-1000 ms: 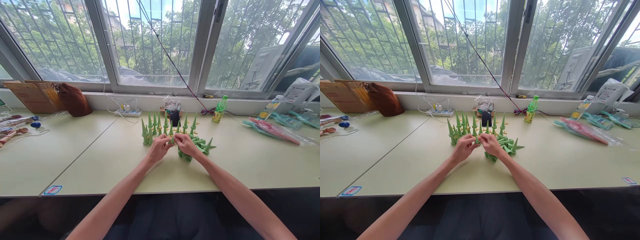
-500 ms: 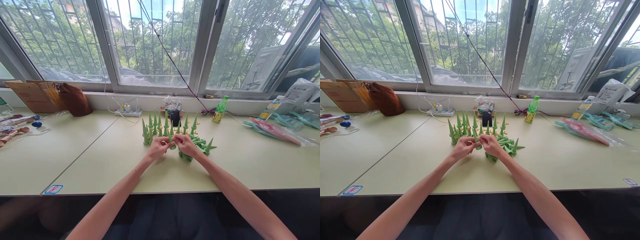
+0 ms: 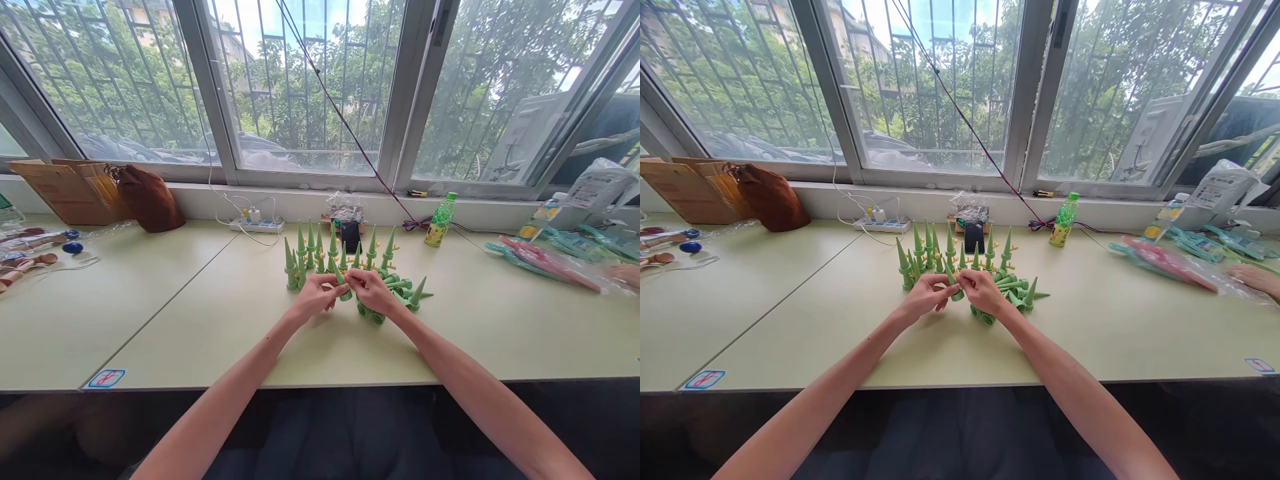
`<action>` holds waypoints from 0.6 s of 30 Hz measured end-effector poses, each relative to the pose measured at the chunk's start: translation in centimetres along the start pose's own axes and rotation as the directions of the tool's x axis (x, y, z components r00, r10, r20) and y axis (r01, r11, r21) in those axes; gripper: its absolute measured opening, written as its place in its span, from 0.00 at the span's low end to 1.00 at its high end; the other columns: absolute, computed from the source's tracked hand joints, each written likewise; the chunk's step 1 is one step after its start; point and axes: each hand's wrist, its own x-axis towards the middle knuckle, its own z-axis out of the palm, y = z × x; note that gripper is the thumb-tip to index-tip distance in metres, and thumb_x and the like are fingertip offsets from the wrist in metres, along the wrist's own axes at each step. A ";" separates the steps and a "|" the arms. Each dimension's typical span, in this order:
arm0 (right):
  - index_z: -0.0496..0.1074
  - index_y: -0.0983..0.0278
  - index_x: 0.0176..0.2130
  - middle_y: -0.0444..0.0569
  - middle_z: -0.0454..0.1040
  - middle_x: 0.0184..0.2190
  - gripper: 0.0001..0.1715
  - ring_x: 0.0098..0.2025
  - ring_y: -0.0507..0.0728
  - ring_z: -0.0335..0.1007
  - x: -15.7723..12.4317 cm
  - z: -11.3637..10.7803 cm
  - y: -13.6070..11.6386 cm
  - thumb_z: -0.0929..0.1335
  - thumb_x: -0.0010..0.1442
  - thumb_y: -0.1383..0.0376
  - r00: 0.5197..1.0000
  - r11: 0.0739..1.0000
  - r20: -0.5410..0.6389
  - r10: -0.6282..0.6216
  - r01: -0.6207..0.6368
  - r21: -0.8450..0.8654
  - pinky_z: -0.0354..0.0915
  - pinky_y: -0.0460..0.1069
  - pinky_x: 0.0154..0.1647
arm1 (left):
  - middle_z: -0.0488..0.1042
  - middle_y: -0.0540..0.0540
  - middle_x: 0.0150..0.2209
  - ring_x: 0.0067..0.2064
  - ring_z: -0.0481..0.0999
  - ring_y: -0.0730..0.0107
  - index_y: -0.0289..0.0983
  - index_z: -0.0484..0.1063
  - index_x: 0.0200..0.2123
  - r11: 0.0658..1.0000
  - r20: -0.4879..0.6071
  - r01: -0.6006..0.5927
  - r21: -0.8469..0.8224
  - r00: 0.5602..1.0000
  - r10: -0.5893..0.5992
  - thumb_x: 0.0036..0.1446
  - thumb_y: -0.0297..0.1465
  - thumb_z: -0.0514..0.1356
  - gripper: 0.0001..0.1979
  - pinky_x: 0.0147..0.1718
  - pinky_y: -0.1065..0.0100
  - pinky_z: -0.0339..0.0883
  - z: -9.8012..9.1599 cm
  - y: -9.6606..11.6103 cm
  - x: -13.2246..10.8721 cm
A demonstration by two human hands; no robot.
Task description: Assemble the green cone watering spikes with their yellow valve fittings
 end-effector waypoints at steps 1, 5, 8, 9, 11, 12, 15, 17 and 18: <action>0.56 0.62 0.24 0.40 0.55 0.20 0.20 0.24 0.50 0.48 0.0 0.1 0.0 0.61 0.65 0.59 1.000 1.000 -0.010 0.004 -0.004 -0.001 0.48 0.46 0.25 | 0.63 0.54 0.15 0.17 0.62 0.78 0.35 0.67 0.23 1.000 -0.002 0.017 -0.018 1.000 -0.017 0.52 0.46 0.65 0.20 0.17 0.74 0.56 0.0 0.1 0.0; 0.56 0.62 0.23 0.40 0.53 0.19 0.21 0.23 0.49 0.48 0.1 0.3 0.1 0.61 0.65 0.58 0.997 0.999 -0.073 0.035 -0.035 -0.004 0.48 0.46 0.25 | 0.65 0.53 0.18 0.18 0.65 0.77 0.35 0.68 0.26 0.998 -0.050 0.005 -0.055 0.999 -0.008 0.51 0.47 0.66 0.20 0.15 0.74 0.57 0.3 0.1 0.3; 0.59 0.62 0.25 0.40 0.56 0.20 0.21 0.23 0.49 0.50 0.1 0.5 0.1 0.61 0.66 0.55 0.994 0.998 -0.098 0.053 -0.050 0.025 0.49 0.46 0.25 | 0.67 0.51 0.23 0.20 0.67 0.76 0.35 0.69 0.29 0.994 -0.091 -0.036 -0.099 0.995 0.027 0.51 0.48 0.65 0.21 0.14 0.74 0.59 0.5 0.1 0.5; 0.60 0.62 0.26 0.40 0.56 0.20 0.21 0.22 0.49 0.50 0.1 0.5 0.1 0.61 0.66 0.54 0.993 0.998 -0.098 0.060 -0.057 0.040 0.50 0.46 0.25 | 0.68 0.51 0.24 0.20 0.68 0.76 0.35 0.69 0.29 0.993 -0.105 -0.044 -0.112 0.994 0.032 0.51 0.49 0.65 0.21 0.14 0.74 0.60 0.5 0.0 0.5; 0.61 0.62 0.28 0.40 0.57 0.20 0.21 0.22 0.50 0.51 0.1 0.5 0.0 0.60 0.67 0.52 0.993 0.995 -0.091 0.076 -0.069 0.072 0.50 0.46 0.24 | 0.68 0.50 0.26 0.20 0.68 0.77 0.35 0.70 0.30 0.991 -0.128 -0.055 -0.124 0.991 0.039 0.52 0.49 0.64 0.22 0.13 0.74 0.61 0.5 0.0 0.6; 0.61 0.62 0.27 0.40 0.57 0.19 0.22 0.21 0.50 0.51 0.1 0.5 0.0 0.60 0.67 0.51 0.993 0.994 -0.087 0.083 -0.076 0.085 0.50 0.46 0.24 | 0.69 0.49 0.27 0.20 0.68 0.77 0.34 0.70 0.31 0.990 -0.136 -0.061 -0.125 0.990 0.044 0.52 0.50 0.63 0.22 0.13 0.74 0.61 0.5 -0.1 0.6; 0.59 0.62 0.27 0.39 0.56 0.18 0.23 0.21 0.49 0.50 0.1 0.5 -0.1 0.60 0.67 0.50 0.991 0.990 -0.091 0.096 -0.086 0.109 0.49 0.46 0.23 | 0.69 0.49 0.29 0.20 0.68 0.78 0.34 0.71 0.33 0.989 -0.156 -0.078 -0.122 0.986 0.059 0.53 0.49 0.63 0.22 0.12 0.75 0.61 0.4 -0.2 0.7; 0.60 0.62 0.27 0.39 0.57 0.19 0.23 0.21 0.49 0.50 0.2 0.5 -0.1 0.60 0.67 0.50 0.991 0.990 -0.096 0.095 -0.083 0.114 0.49 0.46 0.23 | 0.68 0.49 0.29 0.19 0.68 0.79 0.34 0.70 0.33 0.989 -0.168 -0.080 -0.121 0.984 0.059 0.54 0.49 0.62 0.22 0.12 0.75 0.60 0.4 -0.3 0.8; 0.61 0.62 0.28 0.39 0.57 0.19 0.22 0.21 0.49 0.50 0.2 0.5 -0.2 0.61 0.66 0.50 0.991 0.990 -0.098 0.092 -0.080 0.116 0.49 0.46 0.23 | 0.68 0.49 0.29 0.19 0.68 0.79 0.34 0.70 0.32 0.989 -0.172 -0.078 -0.122 0.984 0.057 0.54 0.49 0.62 0.21 0.12 0.75 0.60 0.4 -0.3 0.8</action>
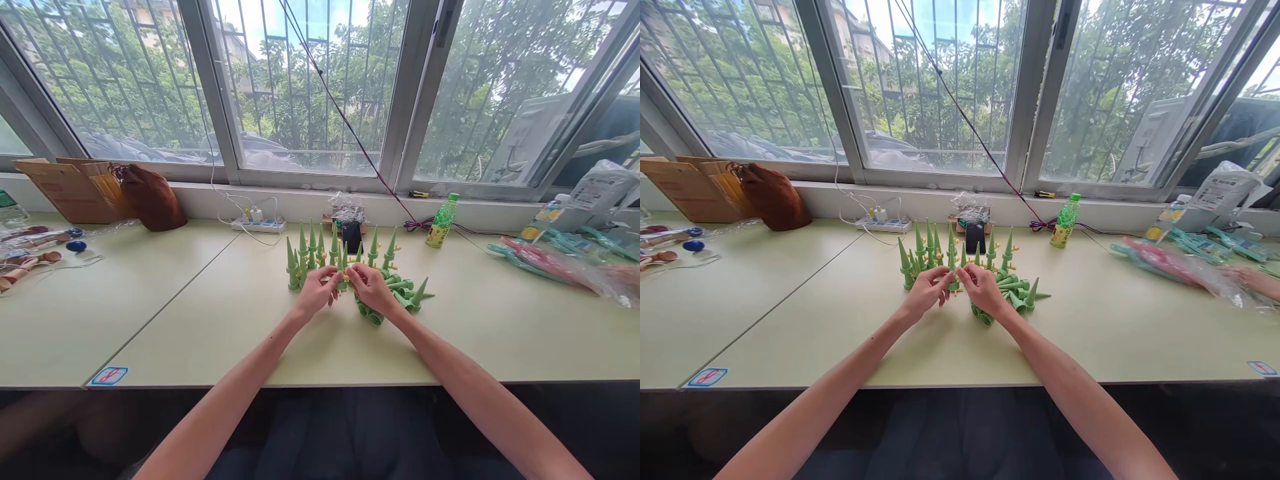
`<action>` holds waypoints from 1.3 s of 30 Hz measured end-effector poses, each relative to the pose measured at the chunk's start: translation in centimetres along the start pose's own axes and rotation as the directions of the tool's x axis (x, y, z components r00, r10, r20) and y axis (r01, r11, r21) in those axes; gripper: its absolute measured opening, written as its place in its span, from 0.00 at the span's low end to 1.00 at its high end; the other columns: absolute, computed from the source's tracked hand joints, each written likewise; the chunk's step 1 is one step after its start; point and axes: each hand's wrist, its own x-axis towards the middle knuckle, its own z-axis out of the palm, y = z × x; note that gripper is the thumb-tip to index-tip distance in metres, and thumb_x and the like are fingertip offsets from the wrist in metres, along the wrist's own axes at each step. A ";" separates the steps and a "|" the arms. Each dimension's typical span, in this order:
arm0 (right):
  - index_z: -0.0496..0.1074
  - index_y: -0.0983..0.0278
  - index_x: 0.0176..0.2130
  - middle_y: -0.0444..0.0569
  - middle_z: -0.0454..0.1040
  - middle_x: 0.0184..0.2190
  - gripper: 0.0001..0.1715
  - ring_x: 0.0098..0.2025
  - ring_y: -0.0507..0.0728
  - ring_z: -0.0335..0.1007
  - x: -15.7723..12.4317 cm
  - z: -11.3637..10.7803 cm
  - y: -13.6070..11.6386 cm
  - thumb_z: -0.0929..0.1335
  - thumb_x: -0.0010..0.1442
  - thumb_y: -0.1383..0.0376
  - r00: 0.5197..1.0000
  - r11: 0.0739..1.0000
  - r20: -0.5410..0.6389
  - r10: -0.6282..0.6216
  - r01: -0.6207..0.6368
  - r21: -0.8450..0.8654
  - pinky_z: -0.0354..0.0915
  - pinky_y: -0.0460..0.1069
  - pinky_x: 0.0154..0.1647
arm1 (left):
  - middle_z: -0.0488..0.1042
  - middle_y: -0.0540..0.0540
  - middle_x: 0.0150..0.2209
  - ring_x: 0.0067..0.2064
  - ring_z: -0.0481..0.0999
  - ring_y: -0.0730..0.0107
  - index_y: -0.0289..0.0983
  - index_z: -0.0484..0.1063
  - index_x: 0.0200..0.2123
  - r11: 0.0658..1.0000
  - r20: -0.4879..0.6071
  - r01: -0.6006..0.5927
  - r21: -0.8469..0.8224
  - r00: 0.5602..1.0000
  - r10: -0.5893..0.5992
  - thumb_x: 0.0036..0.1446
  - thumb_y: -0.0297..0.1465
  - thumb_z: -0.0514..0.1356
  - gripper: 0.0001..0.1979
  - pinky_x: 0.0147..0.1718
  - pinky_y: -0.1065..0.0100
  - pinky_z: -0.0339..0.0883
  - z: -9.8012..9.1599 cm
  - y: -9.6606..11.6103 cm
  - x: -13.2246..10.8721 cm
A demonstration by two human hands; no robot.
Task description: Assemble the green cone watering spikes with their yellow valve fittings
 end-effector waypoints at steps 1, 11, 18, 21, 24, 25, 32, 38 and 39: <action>0.61 0.62 0.28 0.40 0.58 0.20 0.22 0.21 0.49 0.50 0.0 0.0 0.0 0.61 0.66 0.50 1.000 1.000 0.000 -0.004 0.004 0.000 0.49 0.46 0.23 | 0.67 0.50 0.28 0.19 0.68 0.78 0.34 0.70 0.32 1.000 -0.004 0.002 -0.001 1.000 -0.002 0.54 0.49 0.62 0.21 0.12 0.75 0.61 0.0 0.0 0.0; 0.63 0.63 0.29 0.40 0.60 0.21 0.19 0.22 0.49 0.52 -0.2 0.0 -0.4 0.63 0.64 0.52 0.998 0.996 0.044 -0.049 0.052 -0.069 0.51 0.46 0.24 | 0.65 0.51 0.24 0.18 0.66 0.78 0.34 0.70 0.30 1.000 0.012 0.022 -0.005 1.000 -0.022 0.54 0.49 0.62 0.22 0.13 0.73 0.60 0.0 0.0 -0.1; 0.61 0.62 0.28 0.40 0.61 0.21 0.19 0.22 0.49 0.52 -0.4 -0.1 -0.8 0.65 0.63 0.53 0.992 0.992 0.087 -0.095 0.101 -0.079 0.52 0.46 0.25 | 0.65 0.51 0.23 0.20 0.65 0.78 0.33 0.70 0.29 0.990 0.083 0.121 -0.067 0.990 -0.115 0.51 0.51 0.64 0.24 0.17 0.72 0.61 -0.3 0.2 -0.2; 0.61 0.62 0.28 0.39 0.61 0.21 0.18 0.22 0.48 0.52 -0.5 -0.1 -0.8 0.64 0.64 0.54 0.988 0.989 0.105 -0.114 0.123 -0.085 0.53 0.46 0.24 | 0.65 0.51 0.24 0.21 0.65 0.78 0.32 0.71 0.29 0.985 0.122 0.147 -0.093 0.983 -0.135 0.51 0.50 0.64 0.24 0.18 0.71 0.62 -0.4 0.2 -0.3; 0.60 0.62 0.28 0.39 0.59 0.21 0.18 0.22 0.48 0.51 -0.5 0.0 -0.7 0.64 0.64 0.55 0.987 0.987 0.107 -0.119 0.130 -0.094 0.52 0.46 0.24 | 0.64 0.51 0.24 0.22 0.65 0.78 0.32 0.71 0.30 0.981 0.153 0.155 -0.114 0.979 -0.136 0.51 0.50 0.64 0.24 0.19 0.71 0.62 -0.5 0.2 -0.4; 0.60 0.62 0.27 0.39 0.59 0.20 0.18 0.22 0.48 0.50 -0.5 0.0 -0.7 0.64 0.64 0.55 0.987 0.987 0.106 -0.120 0.130 -0.098 0.52 0.46 0.24 | 0.63 0.52 0.24 0.22 0.65 0.78 0.32 0.71 0.30 0.980 0.161 0.158 -0.120 0.977 -0.138 0.50 0.50 0.65 0.24 0.19 0.72 0.62 -0.5 0.1 -0.4; 0.60 0.62 0.27 0.39 0.59 0.20 0.18 0.22 0.48 0.50 -0.6 0.1 -0.7 0.64 0.64 0.55 0.986 0.986 0.107 -0.126 0.136 -0.095 0.52 0.45 0.24 | 0.63 0.51 0.24 0.23 0.64 0.78 0.32 0.72 0.32 0.977 0.210 0.163 -0.140 0.969 -0.131 0.51 0.50 0.65 0.24 0.20 0.72 0.63 -0.7 -0.1 -0.3; 0.61 0.62 0.28 0.40 0.62 0.21 0.17 0.22 0.48 0.51 -0.6 0.1 -0.7 0.64 0.64 0.55 0.986 0.985 0.115 -0.124 0.136 -0.103 0.52 0.46 0.25 | 0.63 0.51 0.25 0.23 0.64 0.78 0.32 0.71 0.31 0.980 0.231 0.142 -0.140 0.967 -0.107 0.52 0.50 0.64 0.23 0.19 0.72 0.64 -0.7 -0.1 -0.3; 0.61 0.62 0.28 0.40 0.61 0.21 0.17 0.22 0.48 0.51 -0.6 0.2 -0.7 0.64 0.64 0.55 0.986 0.985 0.112 -0.124 0.135 -0.105 0.52 0.46 0.25 | 0.63 0.51 0.25 0.23 0.64 0.78 0.32 0.71 0.30 0.981 0.233 0.135 -0.140 0.967 -0.100 0.52 0.50 0.64 0.23 0.19 0.73 0.64 -0.6 0.0 -0.4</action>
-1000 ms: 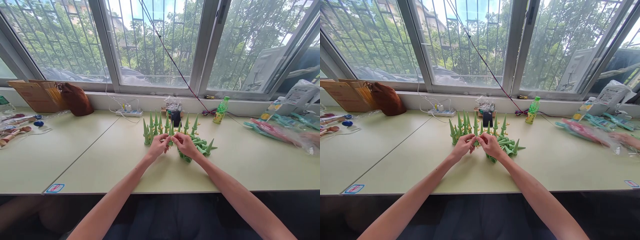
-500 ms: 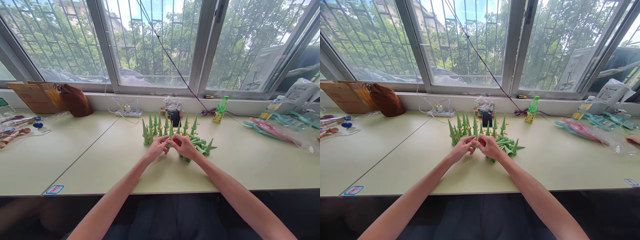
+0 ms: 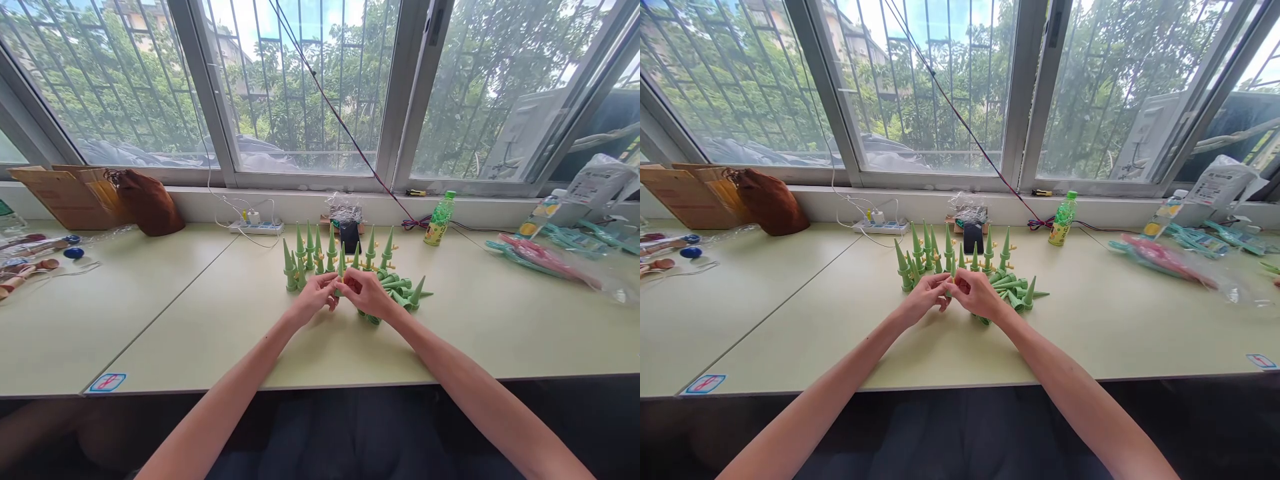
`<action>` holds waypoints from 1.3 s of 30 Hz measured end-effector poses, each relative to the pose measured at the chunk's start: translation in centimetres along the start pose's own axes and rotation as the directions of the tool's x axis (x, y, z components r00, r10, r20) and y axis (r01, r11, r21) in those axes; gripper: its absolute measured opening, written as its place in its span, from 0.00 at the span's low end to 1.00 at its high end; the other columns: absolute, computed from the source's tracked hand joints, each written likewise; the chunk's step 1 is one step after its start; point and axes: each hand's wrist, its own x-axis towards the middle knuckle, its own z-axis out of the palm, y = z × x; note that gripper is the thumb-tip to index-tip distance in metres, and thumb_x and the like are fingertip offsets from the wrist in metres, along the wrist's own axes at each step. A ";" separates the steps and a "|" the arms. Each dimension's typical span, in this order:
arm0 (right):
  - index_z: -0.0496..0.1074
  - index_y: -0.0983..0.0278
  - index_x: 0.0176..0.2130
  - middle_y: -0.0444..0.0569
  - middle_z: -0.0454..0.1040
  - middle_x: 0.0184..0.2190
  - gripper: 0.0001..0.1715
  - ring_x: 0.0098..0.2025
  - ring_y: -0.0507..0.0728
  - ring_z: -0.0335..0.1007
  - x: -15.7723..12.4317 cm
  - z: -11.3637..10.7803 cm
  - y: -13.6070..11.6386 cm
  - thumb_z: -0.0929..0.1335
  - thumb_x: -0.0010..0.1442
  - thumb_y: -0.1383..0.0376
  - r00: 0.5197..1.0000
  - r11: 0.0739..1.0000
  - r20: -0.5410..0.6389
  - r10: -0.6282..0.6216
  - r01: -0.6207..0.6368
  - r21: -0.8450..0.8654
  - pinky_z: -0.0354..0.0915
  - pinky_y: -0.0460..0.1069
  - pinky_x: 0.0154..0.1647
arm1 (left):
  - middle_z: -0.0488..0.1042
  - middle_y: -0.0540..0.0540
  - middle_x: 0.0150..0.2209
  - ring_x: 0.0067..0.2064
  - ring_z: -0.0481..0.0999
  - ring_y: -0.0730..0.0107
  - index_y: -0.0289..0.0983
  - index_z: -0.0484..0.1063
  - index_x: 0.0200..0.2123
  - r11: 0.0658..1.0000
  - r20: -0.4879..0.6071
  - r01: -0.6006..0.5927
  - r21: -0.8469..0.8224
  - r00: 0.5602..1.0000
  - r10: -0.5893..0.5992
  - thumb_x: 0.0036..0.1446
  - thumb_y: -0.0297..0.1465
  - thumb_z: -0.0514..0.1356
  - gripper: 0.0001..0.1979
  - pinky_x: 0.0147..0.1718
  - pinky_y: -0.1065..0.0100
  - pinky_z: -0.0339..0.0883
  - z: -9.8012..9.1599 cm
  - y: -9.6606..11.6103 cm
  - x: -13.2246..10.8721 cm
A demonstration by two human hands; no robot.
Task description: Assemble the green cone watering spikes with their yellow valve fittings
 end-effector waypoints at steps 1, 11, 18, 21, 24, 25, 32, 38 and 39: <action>0.60 0.62 0.28 0.40 0.61 0.21 0.18 0.22 0.48 0.51 0.0 0.0 0.0 0.64 0.64 0.55 1.000 1.000 -0.004 0.002 -0.002 0.001 0.52 0.46 0.25 | 0.63 0.51 0.25 0.24 0.64 0.78 0.32 0.70 0.30 1.000 0.002 -0.008 0.001 1.000 0.008 0.53 0.50 0.64 0.23 0.19 0.73 0.64 0.1 0.1 0.0; 0.61 0.62 0.26 0.39 0.59 0.18 0.22 0.21 0.49 0.50 0.1 0.2 -0.3 0.67 0.61 0.51 0.997 0.999 -0.071 0.029 -0.027 0.021 0.52 0.46 0.24 | 0.61 0.52 0.24 0.23 0.66 0.77 0.34 0.64 0.26 0.999 -0.008 -0.023 -0.045 1.000 0.022 0.57 0.49 0.60 0.23 0.18 0.73 0.64 0.5 0.4 0.0; 0.62 0.62 0.26 0.39 0.59 0.18 0.23 0.21 0.49 0.50 0.1 0.2 -0.2 0.68 0.60 0.49 0.996 0.999 -0.087 0.034 -0.033 0.015 0.52 0.46 0.24 | 0.63 0.51 0.23 0.22 0.68 0.76 0.34 0.64 0.27 0.998 -0.035 -0.018 -0.061 0.999 0.016 0.58 0.50 0.59 0.24 0.17 0.72 0.64 0.6 0.3 0.1; 0.61 0.62 0.26 0.38 0.57 0.18 0.23 0.21 0.49 0.50 0.1 0.1 -0.2 0.68 0.60 0.49 0.995 1.000 -0.092 0.026 -0.024 0.018 0.51 0.46 0.24 | 0.63 0.52 0.23 0.22 0.68 0.76 0.34 0.65 0.27 0.999 -0.035 -0.029 -0.045 0.999 0.028 0.57 0.50 0.59 0.24 0.17 0.73 0.64 0.7 0.6 0.0; 0.60 0.62 0.26 0.38 0.56 0.17 0.23 0.21 0.49 0.49 0.1 0.1 -0.3 0.67 0.61 0.50 0.996 1.000 -0.092 0.011 -0.008 0.027 0.50 0.46 0.23 | 0.63 0.52 0.23 0.21 0.68 0.76 0.34 0.66 0.27 0.999 -0.033 -0.037 -0.037 0.999 0.036 0.57 0.50 0.60 0.23 0.17 0.73 0.64 0.8 0.8 0.0; 0.60 0.62 0.26 0.38 0.56 0.17 0.23 0.21 0.49 0.49 0.1 0.1 -0.3 0.67 0.61 0.50 0.996 1.000 -0.090 0.009 -0.006 0.029 0.50 0.46 0.23 | 0.63 0.52 0.23 0.21 0.69 0.76 0.34 0.66 0.27 0.999 -0.033 -0.039 -0.035 0.999 0.038 0.56 0.50 0.61 0.23 0.17 0.73 0.64 0.8 0.9 0.0; 0.58 0.62 0.26 0.37 0.54 0.18 0.22 0.21 0.48 0.47 0.0 0.1 -0.5 0.66 0.63 0.51 0.997 1.000 -0.071 -0.002 0.004 0.023 0.49 0.46 0.23 | 0.66 0.51 0.23 0.21 0.71 0.75 0.34 0.66 0.26 0.999 -0.041 -0.031 -0.033 0.999 0.030 0.55 0.50 0.61 0.24 0.17 0.71 0.67 0.9 0.8 -0.1; 0.59 0.62 0.27 0.37 0.55 0.19 0.22 0.21 0.48 0.47 0.0 0.1 -0.5 0.66 0.63 0.50 0.999 0.999 -0.035 0.017 -0.015 0.042 0.49 0.45 0.22 | 0.70 0.49 0.25 0.22 0.72 0.74 0.33 0.69 0.29 0.999 -0.038 -0.028 -0.038 0.999 0.026 0.55 0.50 0.62 0.23 0.19 0.70 0.69 0.9 1.0 -0.2; 0.59 0.62 0.27 0.37 0.55 0.19 0.22 0.20 0.47 0.48 0.0 0.0 -0.5 0.66 0.63 0.50 0.999 0.999 -0.030 0.019 -0.018 0.049 0.50 0.45 0.22 | 0.70 0.49 0.25 0.22 0.72 0.73 0.33 0.69 0.30 0.999 -0.038 -0.027 -0.034 0.999 0.026 0.55 0.50 0.62 0.23 0.20 0.70 0.69 0.9 1.0 -0.3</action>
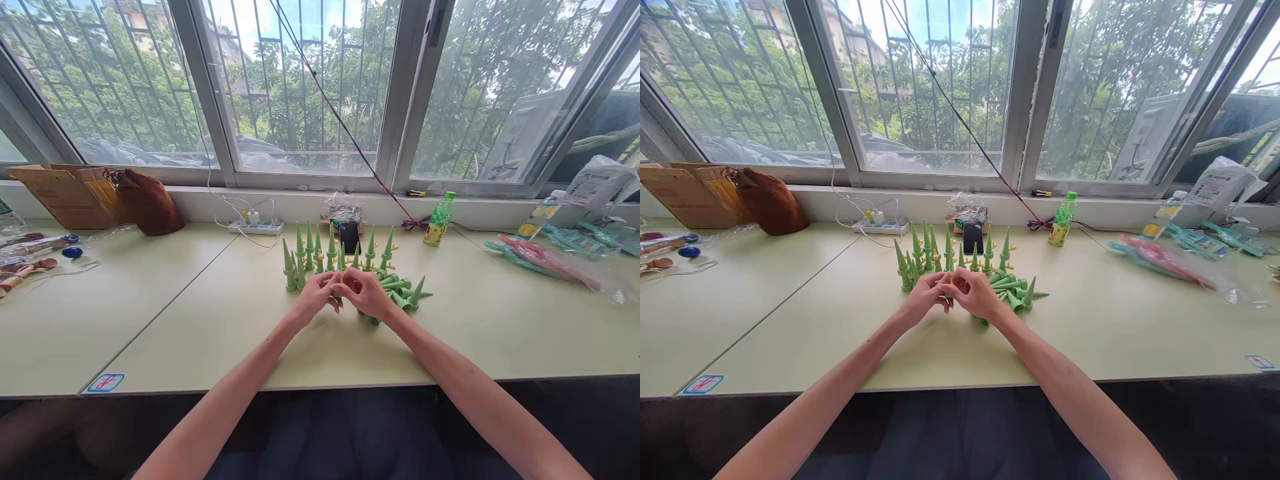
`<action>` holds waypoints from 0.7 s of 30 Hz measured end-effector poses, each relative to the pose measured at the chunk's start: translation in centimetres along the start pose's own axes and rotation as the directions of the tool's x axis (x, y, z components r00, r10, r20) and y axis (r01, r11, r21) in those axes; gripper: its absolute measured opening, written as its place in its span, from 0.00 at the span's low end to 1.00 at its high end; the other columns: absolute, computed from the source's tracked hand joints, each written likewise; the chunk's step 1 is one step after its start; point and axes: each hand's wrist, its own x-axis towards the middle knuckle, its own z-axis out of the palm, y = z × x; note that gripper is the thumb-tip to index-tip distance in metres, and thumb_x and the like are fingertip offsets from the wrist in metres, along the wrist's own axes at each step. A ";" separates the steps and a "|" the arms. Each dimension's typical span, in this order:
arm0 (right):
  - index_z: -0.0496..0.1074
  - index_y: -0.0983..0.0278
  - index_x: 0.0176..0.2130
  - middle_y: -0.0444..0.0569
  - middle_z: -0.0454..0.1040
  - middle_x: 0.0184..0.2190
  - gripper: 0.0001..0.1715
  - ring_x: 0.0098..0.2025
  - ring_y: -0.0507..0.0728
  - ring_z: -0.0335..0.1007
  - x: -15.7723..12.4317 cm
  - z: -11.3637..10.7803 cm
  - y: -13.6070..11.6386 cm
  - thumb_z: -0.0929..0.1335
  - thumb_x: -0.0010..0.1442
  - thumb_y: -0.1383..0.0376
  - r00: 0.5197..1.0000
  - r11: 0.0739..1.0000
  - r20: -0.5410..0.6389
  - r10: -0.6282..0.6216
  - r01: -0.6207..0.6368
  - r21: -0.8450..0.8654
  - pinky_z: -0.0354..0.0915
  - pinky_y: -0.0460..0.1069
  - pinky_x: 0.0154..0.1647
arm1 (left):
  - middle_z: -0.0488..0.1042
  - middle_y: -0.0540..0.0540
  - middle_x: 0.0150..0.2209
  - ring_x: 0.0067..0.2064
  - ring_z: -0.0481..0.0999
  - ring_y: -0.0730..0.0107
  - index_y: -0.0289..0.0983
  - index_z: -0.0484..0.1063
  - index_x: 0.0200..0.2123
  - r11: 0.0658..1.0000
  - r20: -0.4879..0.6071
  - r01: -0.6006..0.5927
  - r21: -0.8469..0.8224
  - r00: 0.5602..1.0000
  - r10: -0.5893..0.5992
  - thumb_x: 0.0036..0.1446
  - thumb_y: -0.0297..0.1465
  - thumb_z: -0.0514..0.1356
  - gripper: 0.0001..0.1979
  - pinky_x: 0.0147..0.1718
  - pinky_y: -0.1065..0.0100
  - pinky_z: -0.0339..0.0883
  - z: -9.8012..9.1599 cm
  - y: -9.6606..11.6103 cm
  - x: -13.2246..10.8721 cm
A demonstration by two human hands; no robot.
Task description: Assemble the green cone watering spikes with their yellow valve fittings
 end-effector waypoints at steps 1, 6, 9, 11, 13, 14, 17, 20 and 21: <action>0.59 0.62 0.27 0.37 0.56 0.19 0.22 0.20 0.47 0.48 0.0 0.0 0.0 0.66 0.63 0.50 1.000 1.000 0.004 0.001 -0.001 0.007 0.50 0.45 0.22 | 0.71 0.48 0.26 0.22 0.72 0.73 0.33 0.70 0.30 1.000 0.000 0.001 0.003 1.000 -0.001 0.55 0.50 0.61 0.23 0.20 0.69 0.70 0.0 0.0 0.0; 0.59 0.62 0.27 0.37 0.56 0.19 0.22 0.20 0.47 0.48 0.0 0.0 -0.1 0.67 0.62 0.51 1.000 1.000 0.000 -0.003 0.003 0.019 0.50 0.45 0.22 | 0.73 0.47 0.27 0.23 0.73 0.72 0.32 0.71 0.32 1.000 -0.004 0.008 0.005 1.000 -0.008 0.55 0.50 0.61 0.24 0.22 0.68 0.71 0.0 0.0 -0.1; 0.60 0.62 0.27 0.37 0.56 0.19 0.22 0.20 0.47 0.48 0.1 0.0 0.0 0.66 0.63 0.51 1.000 1.000 0.006 0.001 -0.001 0.020 0.50 0.45 0.22 | 0.72 0.47 0.26 0.23 0.73 0.72 0.32 0.71 0.31 1.000 -0.013 0.011 0.005 1.000 -0.011 0.55 0.50 0.61 0.24 0.22 0.68 0.72 0.1 -0.1 -0.1; 0.60 0.62 0.27 0.37 0.57 0.20 0.22 0.20 0.47 0.49 0.1 0.0 0.1 0.66 0.63 0.50 1.000 1.000 0.005 0.008 -0.008 0.011 0.50 0.45 0.22 | 0.71 0.48 0.25 0.23 0.73 0.72 0.33 0.71 0.31 1.000 -0.023 0.014 0.004 1.000 -0.013 0.55 0.50 0.61 0.23 0.22 0.68 0.72 0.0 -0.2 0.0; 0.60 0.62 0.27 0.38 0.58 0.20 0.22 0.21 0.47 0.50 0.2 0.1 0.2 0.66 0.62 0.50 1.000 1.000 -0.009 0.013 -0.013 -0.011 0.50 0.45 0.23 | 0.71 0.48 0.25 0.23 0.74 0.71 0.33 0.70 0.32 1.000 -0.042 0.012 0.012 0.999 -0.012 0.56 0.50 0.61 0.23 0.21 0.68 0.72 -0.1 -0.2 0.1; 0.61 0.62 0.28 0.38 0.59 0.20 0.22 0.21 0.48 0.51 0.2 0.1 0.3 0.67 0.62 0.50 1.000 1.000 -0.019 0.015 -0.015 -0.025 0.51 0.45 0.23 | 0.71 0.48 0.25 0.24 0.74 0.70 0.33 0.70 0.33 1.000 -0.055 0.007 0.024 0.998 -0.006 0.56 0.50 0.60 0.23 0.21 0.68 0.72 -0.1 -0.3 0.2; 0.64 0.63 0.31 0.38 0.60 0.19 0.20 0.22 0.48 0.51 0.2 0.1 0.4 0.65 0.63 0.49 0.999 0.997 -0.046 0.022 -0.025 -0.071 0.51 0.45 0.25 | 0.71 0.48 0.27 0.23 0.75 0.69 0.35 0.69 0.33 0.993 -0.130 -0.032 0.117 0.990 0.047 0.57 0.51 0.59 0.22 0.18 0.68 0.70 -0.4 -0.4 0.3; 0.66 0.63 0.33 0.38 0.60 0.20 0.19 0.22 0.49 0.53 0.3 -0.1 0.6 0.61 0.68 0.52 0.994 0.993 -0.109 0.023 -0.036 -0.115 0.52 0.45 0.26 | 0.70 0.49 0.29 0.18 0.70 0.76 0.36 0.68 0.33 0.944 -0.258 -0.083 0.319 0.951 0.171 0.58 0.49 0.58 0.20 0.15 0.71 0.63 -0.6 -0.6 0.4; 0.67 0.63 0.33 0.39 0.61 0.20 0.19 0.22 0.49 0.53 0.3 -0.1 0.7 0.60 0.68 0.54 0.991 0.990 -0.134 0.022 -0.040 -0.133 0.52 0.45 0.26 | 0.70 0.49 0.30 0.17 0.66 0.79 0.36 0.69 0.32 0.908 -0.290 -0.102 0.407 0.928 0.234 0.59 0.48 0.58 0.19 0.14 0.72 0.61 -0.6 -0.7 0.3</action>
